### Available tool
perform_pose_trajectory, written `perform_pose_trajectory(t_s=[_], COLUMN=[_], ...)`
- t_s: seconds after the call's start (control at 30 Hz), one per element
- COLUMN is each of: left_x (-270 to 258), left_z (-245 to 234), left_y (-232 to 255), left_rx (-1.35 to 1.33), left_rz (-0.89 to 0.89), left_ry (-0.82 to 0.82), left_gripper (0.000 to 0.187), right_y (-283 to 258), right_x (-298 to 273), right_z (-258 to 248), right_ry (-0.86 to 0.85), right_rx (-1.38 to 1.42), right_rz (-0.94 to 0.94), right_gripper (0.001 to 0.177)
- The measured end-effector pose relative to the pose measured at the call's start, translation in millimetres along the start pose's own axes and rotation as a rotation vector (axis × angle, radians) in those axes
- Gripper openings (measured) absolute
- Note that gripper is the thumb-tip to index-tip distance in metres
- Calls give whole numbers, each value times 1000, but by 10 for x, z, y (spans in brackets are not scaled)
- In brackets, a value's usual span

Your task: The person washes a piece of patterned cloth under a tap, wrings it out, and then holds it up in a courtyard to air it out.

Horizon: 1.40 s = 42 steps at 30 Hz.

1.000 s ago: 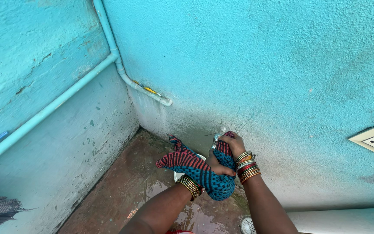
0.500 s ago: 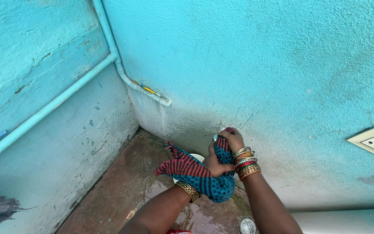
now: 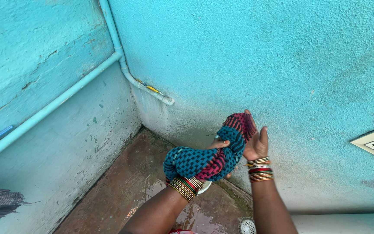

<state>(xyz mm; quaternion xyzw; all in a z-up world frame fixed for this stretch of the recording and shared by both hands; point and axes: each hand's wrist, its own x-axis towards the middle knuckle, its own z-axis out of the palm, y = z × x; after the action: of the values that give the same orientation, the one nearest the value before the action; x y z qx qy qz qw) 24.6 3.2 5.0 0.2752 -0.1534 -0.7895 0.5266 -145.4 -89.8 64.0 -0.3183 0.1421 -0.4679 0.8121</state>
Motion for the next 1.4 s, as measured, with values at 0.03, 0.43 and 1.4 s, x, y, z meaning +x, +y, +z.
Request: perform_pose_trajectory(t_s=[0.03,0.43,1.4], left_x=[12,-582,217], left_z=[-14,465,-351], left_y=[3,177,-504], left_rx=[-74,16,1153], left_rz=[-27,-96,-73], left_ry=[-62,-209,208], left_gripper=[102,72,165], right_y=[68,284,515], right_x=[14,182,145], right_z=[7,-297,-2], right_ry=[-29,-342,138], right_rx=[103,248,-1359], right_rz=[-112,14,172], right_gripper=[117,57,34])
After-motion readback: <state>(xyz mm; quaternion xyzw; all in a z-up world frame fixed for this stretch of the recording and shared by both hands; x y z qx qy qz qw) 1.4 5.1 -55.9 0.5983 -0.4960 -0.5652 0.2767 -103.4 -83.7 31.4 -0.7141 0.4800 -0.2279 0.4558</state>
